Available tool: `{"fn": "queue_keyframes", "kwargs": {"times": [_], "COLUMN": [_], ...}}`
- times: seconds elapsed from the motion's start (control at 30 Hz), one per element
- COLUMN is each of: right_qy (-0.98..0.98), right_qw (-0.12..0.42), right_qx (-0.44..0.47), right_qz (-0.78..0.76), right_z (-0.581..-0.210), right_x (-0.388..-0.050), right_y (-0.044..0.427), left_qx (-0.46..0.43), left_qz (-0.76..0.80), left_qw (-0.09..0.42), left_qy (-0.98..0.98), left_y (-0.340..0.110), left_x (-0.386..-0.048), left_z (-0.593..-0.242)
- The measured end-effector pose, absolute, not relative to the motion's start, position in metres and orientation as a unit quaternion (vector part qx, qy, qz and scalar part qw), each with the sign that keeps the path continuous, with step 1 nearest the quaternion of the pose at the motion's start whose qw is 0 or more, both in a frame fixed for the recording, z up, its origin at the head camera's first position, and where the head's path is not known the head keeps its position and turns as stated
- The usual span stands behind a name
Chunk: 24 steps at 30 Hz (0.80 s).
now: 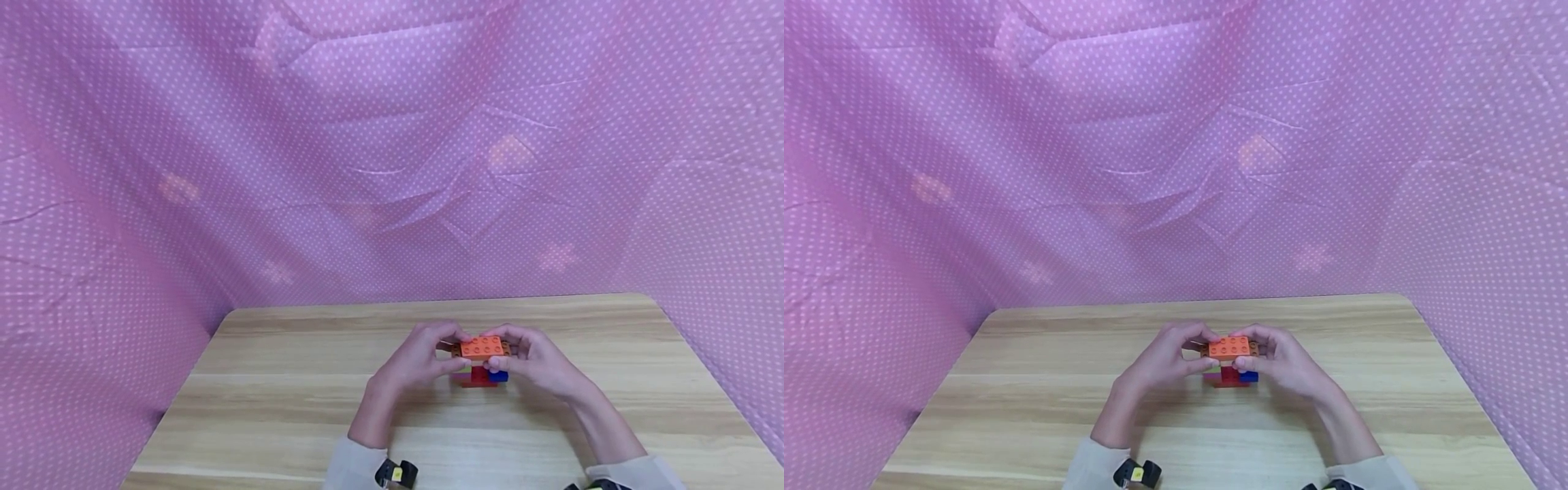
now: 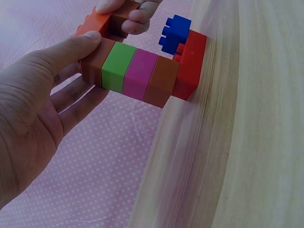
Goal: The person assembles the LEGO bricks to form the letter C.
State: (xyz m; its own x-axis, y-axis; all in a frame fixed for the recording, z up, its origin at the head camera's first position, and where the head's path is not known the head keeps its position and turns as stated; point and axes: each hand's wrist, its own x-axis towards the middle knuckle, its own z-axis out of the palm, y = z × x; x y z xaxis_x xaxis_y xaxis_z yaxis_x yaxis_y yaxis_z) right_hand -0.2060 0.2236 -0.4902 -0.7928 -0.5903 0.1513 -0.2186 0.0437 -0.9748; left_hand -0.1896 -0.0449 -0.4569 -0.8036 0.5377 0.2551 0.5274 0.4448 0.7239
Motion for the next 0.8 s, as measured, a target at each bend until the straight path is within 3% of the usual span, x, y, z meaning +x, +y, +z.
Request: {"fn": "queue_keyframes", "kwargs": {"times": [0.47,0.8], "right_qy": [0.717,0.761], "right_qw": [0.142,0.065], "right_qx": [-0.27,-0.28], "right_qz": [-0.627,-0.581], "right_z": [-0.491,-0.497], "right_x": [-0.209,-0.213], "right_y": [0.218,0.215], "left_qx": [0.303,0.263], "left_qz": [0.396,0.4], "left_qw": [0.004,0.016], "left_qy": [0.867,0.878], "left_y": [-0.049,-0.052], "left_x": [-0.193,-0.201], "left_z": [-0.457,-0.466]}}
